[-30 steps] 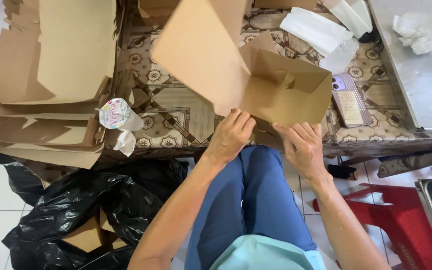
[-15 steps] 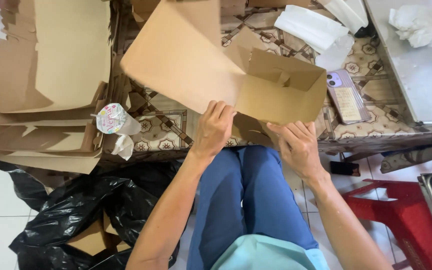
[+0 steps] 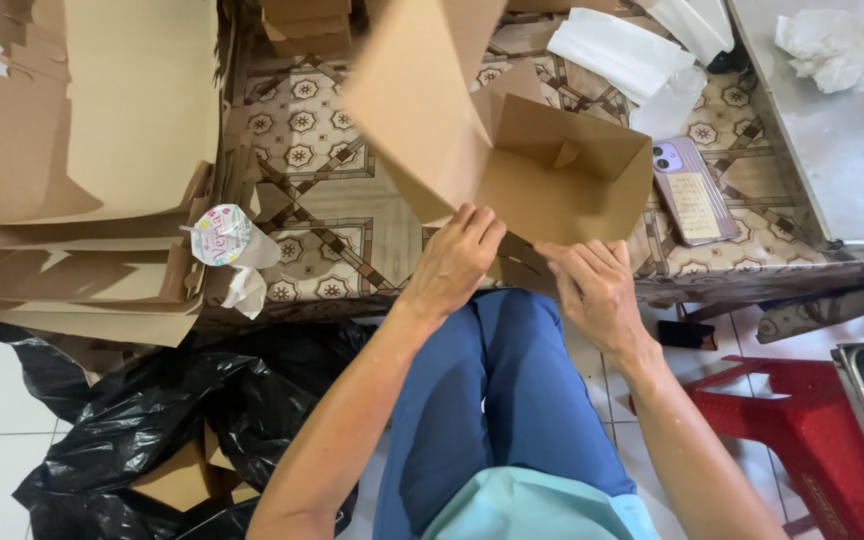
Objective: Folding flat cardboard cutouts into boxes for bakery items.
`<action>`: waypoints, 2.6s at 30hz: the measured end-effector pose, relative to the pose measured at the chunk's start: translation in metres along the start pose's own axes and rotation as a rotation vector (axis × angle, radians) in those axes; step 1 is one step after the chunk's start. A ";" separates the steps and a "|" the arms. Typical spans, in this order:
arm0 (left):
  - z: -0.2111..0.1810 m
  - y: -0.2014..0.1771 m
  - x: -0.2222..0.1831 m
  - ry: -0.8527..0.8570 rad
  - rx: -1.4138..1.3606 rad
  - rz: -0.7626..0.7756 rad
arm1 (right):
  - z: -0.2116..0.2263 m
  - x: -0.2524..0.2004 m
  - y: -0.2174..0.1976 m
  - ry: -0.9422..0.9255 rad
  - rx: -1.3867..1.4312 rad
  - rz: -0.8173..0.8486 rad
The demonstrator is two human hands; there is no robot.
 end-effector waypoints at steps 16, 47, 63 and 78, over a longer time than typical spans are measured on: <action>0.002 -0.020 0.007 0.042 -0.180 0.100 | -0.003 0.000 -0.002 -0.037 0.117 0.027; -0.003 -0.024 -0.030 -0.510 -0.455 -0.101 | 0.088 0.005 0.042 0.193 0.189 0.033; 0.032 -0.023 0.026 -1.041 -0.518 0.311 | -0.093 0.002 -0.026 0.542 0.010 -0.152; 0.062 0.040 -0.011 -0.784 -0.292 0.518 | -0.154 0.045 -0.004 0.950 0.330 0.102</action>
Point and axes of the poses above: each hand's wrist, its own x-axis towards the middle knuckle, its own y-axis out of the palm, z = x × y, the point moved 2 cm from there along x, towards the middle knuckle, and after that the axes turned 5 degrees about y, right-handed, at the moved point
